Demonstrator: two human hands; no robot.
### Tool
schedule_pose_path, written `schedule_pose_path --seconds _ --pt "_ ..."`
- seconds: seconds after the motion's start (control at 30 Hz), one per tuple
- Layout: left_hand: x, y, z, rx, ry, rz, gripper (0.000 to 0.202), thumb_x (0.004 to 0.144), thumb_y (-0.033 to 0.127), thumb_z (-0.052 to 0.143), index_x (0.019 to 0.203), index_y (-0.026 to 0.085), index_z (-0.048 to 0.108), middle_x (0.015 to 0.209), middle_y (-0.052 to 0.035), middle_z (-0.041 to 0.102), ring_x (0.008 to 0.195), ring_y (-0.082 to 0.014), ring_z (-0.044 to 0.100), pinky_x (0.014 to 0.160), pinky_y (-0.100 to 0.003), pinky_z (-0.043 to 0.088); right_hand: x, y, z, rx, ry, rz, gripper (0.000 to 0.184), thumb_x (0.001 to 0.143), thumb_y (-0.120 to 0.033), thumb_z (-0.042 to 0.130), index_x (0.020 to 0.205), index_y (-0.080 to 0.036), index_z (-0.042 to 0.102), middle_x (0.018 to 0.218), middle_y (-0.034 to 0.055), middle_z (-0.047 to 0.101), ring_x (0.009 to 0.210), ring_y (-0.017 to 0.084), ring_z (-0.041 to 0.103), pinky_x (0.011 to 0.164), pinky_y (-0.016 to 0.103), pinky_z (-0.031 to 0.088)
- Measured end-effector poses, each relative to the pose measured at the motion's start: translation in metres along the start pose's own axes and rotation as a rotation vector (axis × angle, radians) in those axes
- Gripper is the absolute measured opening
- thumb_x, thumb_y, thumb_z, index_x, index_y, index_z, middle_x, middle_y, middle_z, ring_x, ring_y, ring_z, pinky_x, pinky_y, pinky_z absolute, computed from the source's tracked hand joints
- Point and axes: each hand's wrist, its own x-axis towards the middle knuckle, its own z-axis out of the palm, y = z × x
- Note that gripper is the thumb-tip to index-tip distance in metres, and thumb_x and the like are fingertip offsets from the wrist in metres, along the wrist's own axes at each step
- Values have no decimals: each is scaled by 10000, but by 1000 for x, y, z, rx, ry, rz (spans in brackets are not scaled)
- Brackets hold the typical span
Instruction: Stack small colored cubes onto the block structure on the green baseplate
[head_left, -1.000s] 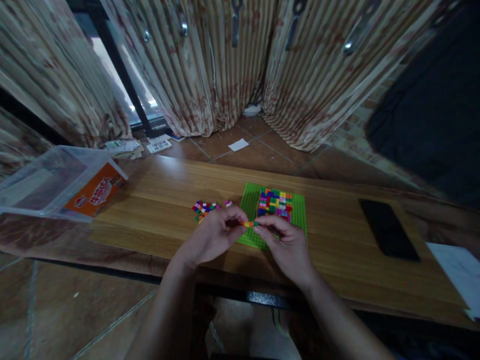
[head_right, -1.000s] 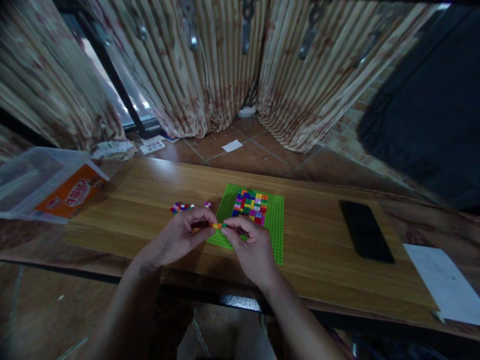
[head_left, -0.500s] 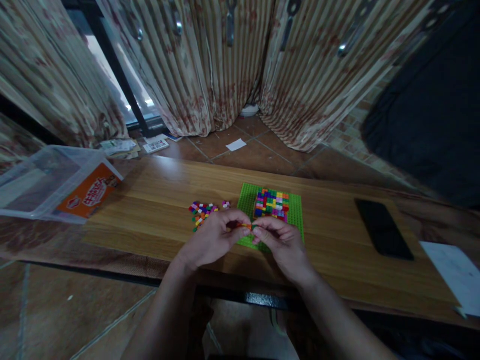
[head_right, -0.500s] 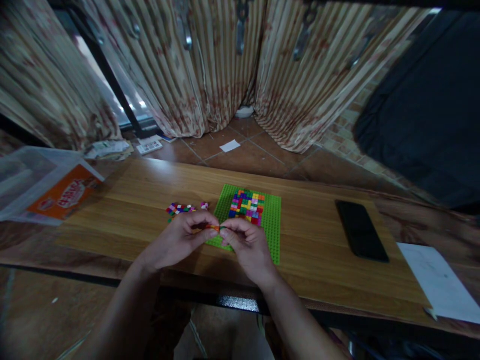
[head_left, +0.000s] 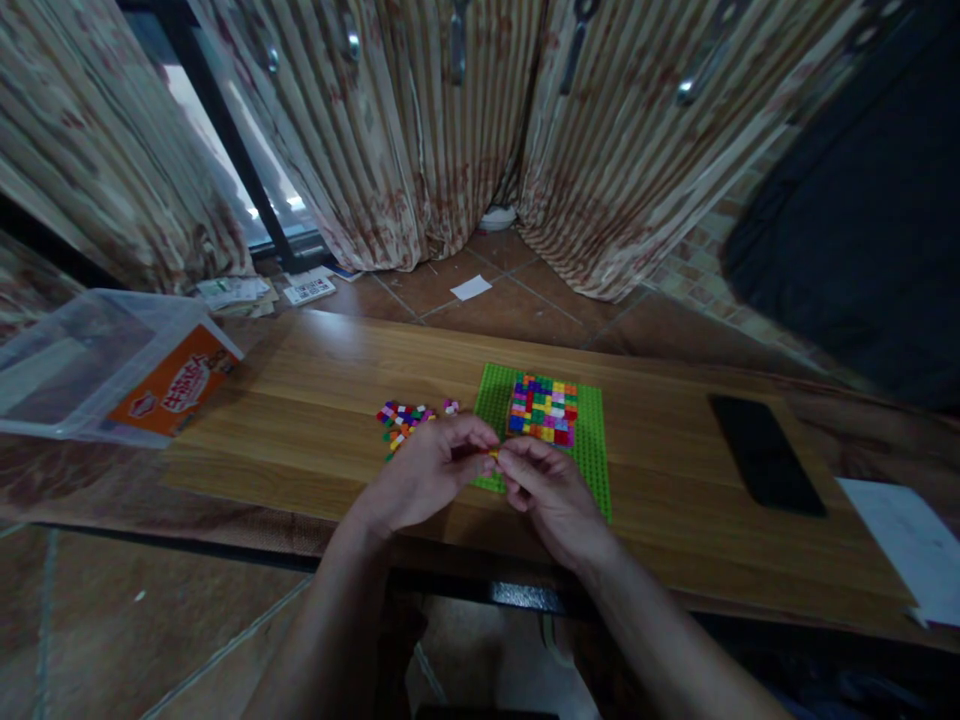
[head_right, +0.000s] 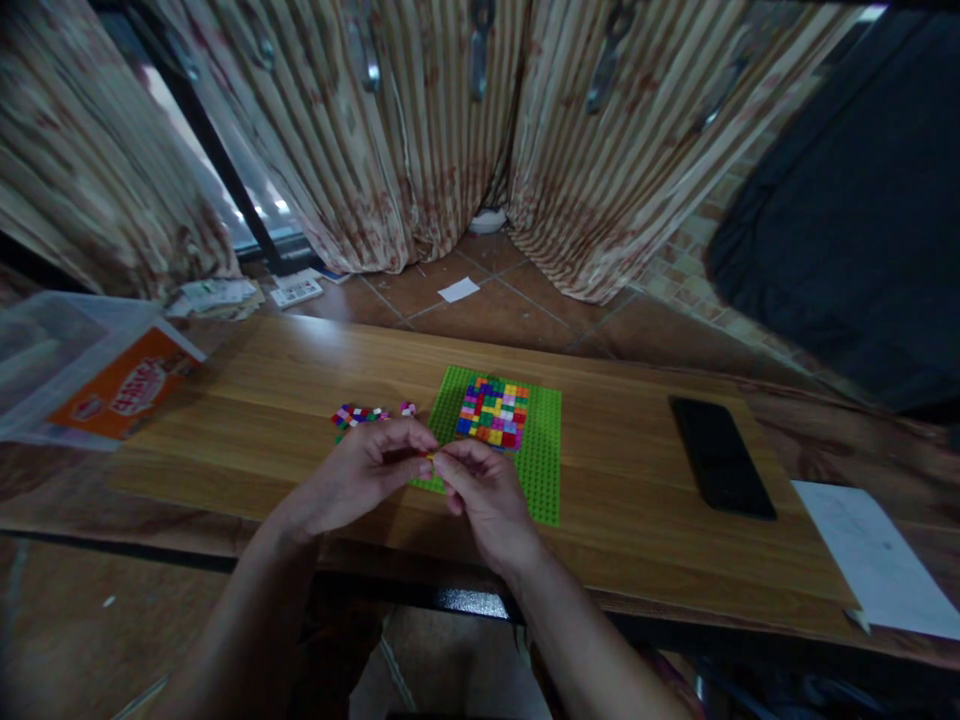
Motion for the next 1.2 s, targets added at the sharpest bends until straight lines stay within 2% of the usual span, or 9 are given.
schedule_pose_path --seconds 0.1,0.2,0.33,0.43,0.57,0.7,0.93,1.07,1.2 --pt "1 1 1 14 23 1 61 848 180 655 829 127 678 753 -6 664 718 -114 623 681 -221 489 1 1 0 -21 19 -25 346 600 -449 911 669 -177 710 577 -35 572 464 46 369 399 176 258" --pt "2 1 3 -103 29 15 59 832 180 672 816 124 680 739 -1 665 708 -108 627 691 -221 501 0 -1 0 39 10 2 332 587 -427 921 668 -173 724 595 -24 595 469 38 368 408 173 250" --pt "4 1 3 -207 41 -11 71 812 189 710 821 123 685 730 6 675 691 -95 628 675 -206 499 -1 -6 0 183 15 86 277 571 -333 916 739 -180 757 651 -13 628 534 53 431 445 161 298" --pt "4 2 2 -224 58 -52 105 784 195 746 796 123 670 730 6 682 691 -98 635 667 -206 496 -2 -8 1 240 -1 140 292 562 -331 900 777 -188 762 703 -4 644 582 75 473 460 169 336" --pt "2 4 2 -172 57 -85 155 749 202 781 736 119 652 669 20 649 629 -79 585 612 -188 453 -4 -5 2 158 -25 132 299 597 -385 914 684 -171 724 614 -27 564 533 53 398 433 159 269" --pt "3 2 6 -167 46 -70 121 749 177 771 745 114 668 679 7 660 626 -79 581 607 -190 447 -5 -2 -1 89 -3 111 342 557 -400 947 646 -168 713 539 -46 501 493 36 331 427 162 215" --pt "4 -3 7 -247 47 -28 77 775 170 732 772 121 673 713 -20 693 672 -112 650 655 -220 505 -4 -7 -4 112 4 138 320 545 -356 951 679 -158 738 594 -32 544 526 38 378 439 151 256" --pt "2 -3 9 -150 19 -7 64 823 202 692 835 139 691 743 -23 718 690 -132 692 668 -227 523 -4 -2 -2 213 33 249 367 482 -325 945 756 -184 745 684 -17 618 585 79 481 470 175 364" --pt "-1 3 16 151 0 -17 88 853 232 664 841 170 726 726 -14 729 666 -130 678 630 -210 494 -3 6 -4 210 20 316 386 556 -452 916 732 -185 701 632 -37 558 544 79 447 430 180 330"
